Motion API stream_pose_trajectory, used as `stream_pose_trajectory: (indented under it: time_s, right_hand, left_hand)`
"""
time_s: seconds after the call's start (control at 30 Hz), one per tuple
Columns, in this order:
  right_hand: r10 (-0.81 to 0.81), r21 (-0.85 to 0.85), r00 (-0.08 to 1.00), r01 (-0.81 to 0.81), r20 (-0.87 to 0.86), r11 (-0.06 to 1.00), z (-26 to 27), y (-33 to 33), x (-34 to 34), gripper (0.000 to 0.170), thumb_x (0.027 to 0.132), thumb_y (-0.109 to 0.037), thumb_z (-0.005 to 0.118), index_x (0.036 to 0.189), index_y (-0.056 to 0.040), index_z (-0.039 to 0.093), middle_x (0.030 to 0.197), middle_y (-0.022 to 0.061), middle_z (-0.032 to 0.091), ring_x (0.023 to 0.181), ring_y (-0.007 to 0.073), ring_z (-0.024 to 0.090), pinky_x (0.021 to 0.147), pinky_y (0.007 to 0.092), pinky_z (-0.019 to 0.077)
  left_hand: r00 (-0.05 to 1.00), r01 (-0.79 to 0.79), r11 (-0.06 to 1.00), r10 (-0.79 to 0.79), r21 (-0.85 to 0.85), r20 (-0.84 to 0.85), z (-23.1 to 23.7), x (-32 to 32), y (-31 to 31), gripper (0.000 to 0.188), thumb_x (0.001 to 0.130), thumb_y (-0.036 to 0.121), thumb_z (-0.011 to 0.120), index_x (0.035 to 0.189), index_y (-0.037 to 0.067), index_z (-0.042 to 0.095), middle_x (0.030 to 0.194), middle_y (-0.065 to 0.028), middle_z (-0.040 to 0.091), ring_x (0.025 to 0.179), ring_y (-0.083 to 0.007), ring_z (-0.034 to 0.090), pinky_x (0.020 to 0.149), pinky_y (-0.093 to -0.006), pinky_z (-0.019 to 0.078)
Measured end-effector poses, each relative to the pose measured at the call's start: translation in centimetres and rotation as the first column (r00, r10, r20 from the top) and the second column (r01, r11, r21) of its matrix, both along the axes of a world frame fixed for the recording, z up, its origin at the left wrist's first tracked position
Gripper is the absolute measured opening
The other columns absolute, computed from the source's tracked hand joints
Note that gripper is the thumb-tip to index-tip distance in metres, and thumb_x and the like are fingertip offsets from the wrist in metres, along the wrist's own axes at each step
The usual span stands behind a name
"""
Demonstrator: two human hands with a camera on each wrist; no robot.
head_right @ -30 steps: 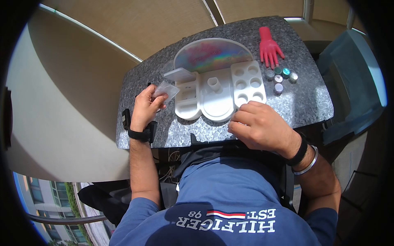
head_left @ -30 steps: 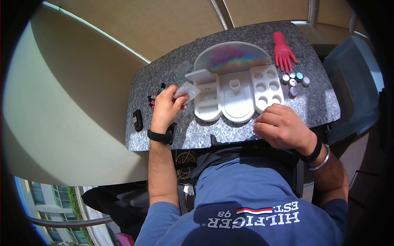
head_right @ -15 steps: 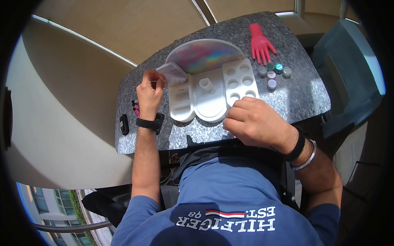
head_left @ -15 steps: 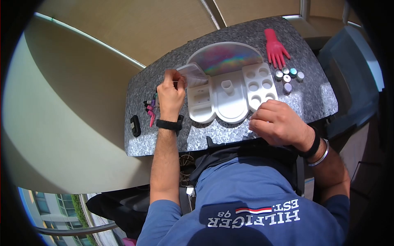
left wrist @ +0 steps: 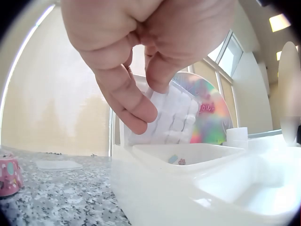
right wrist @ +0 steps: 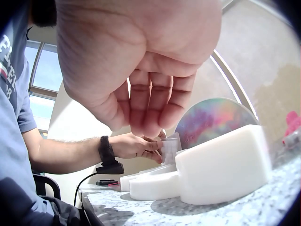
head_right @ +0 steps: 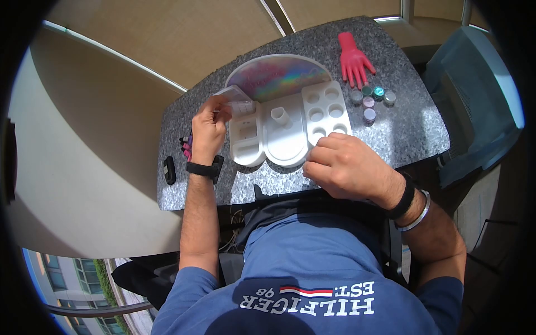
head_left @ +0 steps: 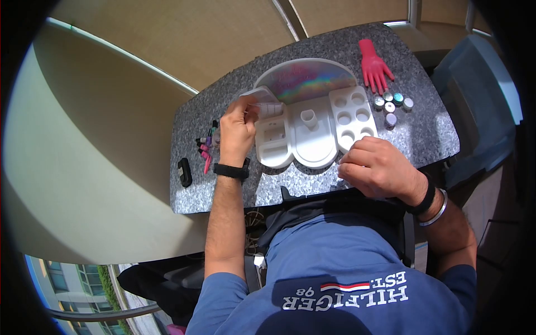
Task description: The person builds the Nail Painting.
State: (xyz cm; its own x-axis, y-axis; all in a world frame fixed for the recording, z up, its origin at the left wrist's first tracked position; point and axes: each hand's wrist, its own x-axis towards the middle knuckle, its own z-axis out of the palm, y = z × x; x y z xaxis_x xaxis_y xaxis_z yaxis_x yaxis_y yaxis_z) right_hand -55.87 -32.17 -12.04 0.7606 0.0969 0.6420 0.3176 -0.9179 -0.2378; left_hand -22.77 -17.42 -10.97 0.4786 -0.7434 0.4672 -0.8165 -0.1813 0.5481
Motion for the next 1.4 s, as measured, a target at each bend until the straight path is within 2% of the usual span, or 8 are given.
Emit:
stream_pose_trajectory:
  time_s: [0.03,0.13,0.33,0.73,0.9,1.1,1.23,1.4]
  right_hand:
    - [0.001,0.003,1.0,-0.001,0.004,1.0,0.0,0.0,0.0,0.014,0.081,-0.011,0.079,0.09,-0.0079,0.068,0.089,0.0049,0.067,0.084,0.0254,0.068,0.076,0.0402,0.0552]
    - [-0.001,0.002,1.0,0.001,-0.013,1.0,0.0,0.0,0.0,0.014,0.081,-0.01,0.079,0.09,-0.0078,0.068,0.089,0.0049,0.068,0.084,0.0256,0.068,0.076,0.0402,0.0551]
    - [0.002,0.017,1.0,-0.002,0.001,1.0,0.1,0.0,0.1,0.014,0.08,-0.01,0.079,0.09,-0.0075,0.07,0.088,0.0048,0.068,0.084,0.0257,0.068,0.075,0.0405,0.0542]
    - [-0.01,0.005,1.0,0.01,-0.008,1.0,0.2,-0.2,0.2,0.016,0.084,-0.012,0.084,0.091,-0.006,0.071,0.084,0.0045,0.067,0.082,0.0256,0.067,0.073,0.0407,0.053]
    - [-0.01,0.014,1.0,0.01,-0.005,1.0,0.1,-0.1,0.2,0.016,0.084,-0.011,0.084,0.091,-0.0063,0.071,0.084,0.0043,0.067,0.082,0.0253,0.067,0.073,0.0406,0.0531]
    - [-0.029,-0.015,0.999,0.028,-0.026,0.999,0.2,-0.2,0.3,0.014,0.084,-0.011,0.083,0.09,-0.0068,0.071,0.083,0.0045,0.067,0.083,0.0259,0.067,0.074,0.0403,0.0535]
    - [-0.078,-0.047,0.996,0.076,-0.052,0.996,0.3,-0.2,0.4,0.015,0.084,-0.013,0.083,0.088,-0.0072,0.07,0.083,0.0051,0.066,0.084,0.0267,0.067,0.076,0.0408,0.0542]
    - [-0.089,-0.036,0.995,0.087,-0.051,0.996,0.1,-0.4,0.4,0.015,0.084,-0.014,0.084,0.087,-0.0074,0.07,0.083,0.0055,0.066,0.084,0.027,0.067,0.077,0.0413,0.0548]
  left_hand:
    - [0.993,-0.014,1.0,0.012,-0.021,-0.115,-0.2,0.1,-0.1,0.018,0.104,0.006,0.073,0.122,0.003,0.074,0.101,-0.0147,0.08,0.086,-0.0249,0.083,0.077,-0.0354,0.0652]
    - [0.995,-0.081,0.996,0.082,0.025,-0.063,-0.3,0.2,0.0,0.016,0.103,0.007,0.075,0.118,0.003,0.076,0.098,-0.0141,0.081,0.086,-0.0231,0.083,0.077,-0.0348,0.0647]
    - [0.946,-0.255,0.96,0.223,0.116,0.237,0.6,-0.4,0.7,0.02,0.096,0.02,0.085,0.11,0.006,0.085,0.098,-0.0148,0.085,0.092,-0.0266,0.084,0.082,-0.0397,0.0651]
    - [0.863,-0.505,0.853,0.497,0.128,0.089,3.9,2.0,4.9,0.027,0.092,0.027,0.089,0.11,0.007,0.088,0.105,-0.0129,0.086,0.1,-0.0285,0.083,0.089,-0.04,0.0631]
    - [0.848,-0.529,0.848,0.526,0.044,0.066,3.0,5.7,8.1,0.03,0.097,0.032,0.087,0.106,0.003,0.087,0.097,-0.0101,0.086,0.085,-0.0181,0.078,0.079,-0.0347,0.0625]
    - [0.875,-0.483,0.851,0.469,0.205,0.117,1.4,6.8,9.8,0.039,0.092,0.039,0.09,0.101,0.002,0.084,0.089,-0.0121,0.083,0.079,-0.0236,0.077,0.078,-0.0401,0.0618]
    - [0.804,-0.524,0.584,0.579,0.62,0.134,1.5,5.8,9.4,0.054,0.083,0.056,0.095,0.094,0.005,0.081,0.1,-0.0165,0.084,0.096,-0.0343,0.081,0.085,-0.0463,0.0619]
    - [0.844,-0.496,0.582,0.498,0.644,0.2,-0.5,4.8,9.4,0.059,0.078,0.05,0.099,0.113,0.006,0.08,0.114,-0.018,0.084,0.109,-0.0372,0.08,0.096,-0.0485,0.0624]
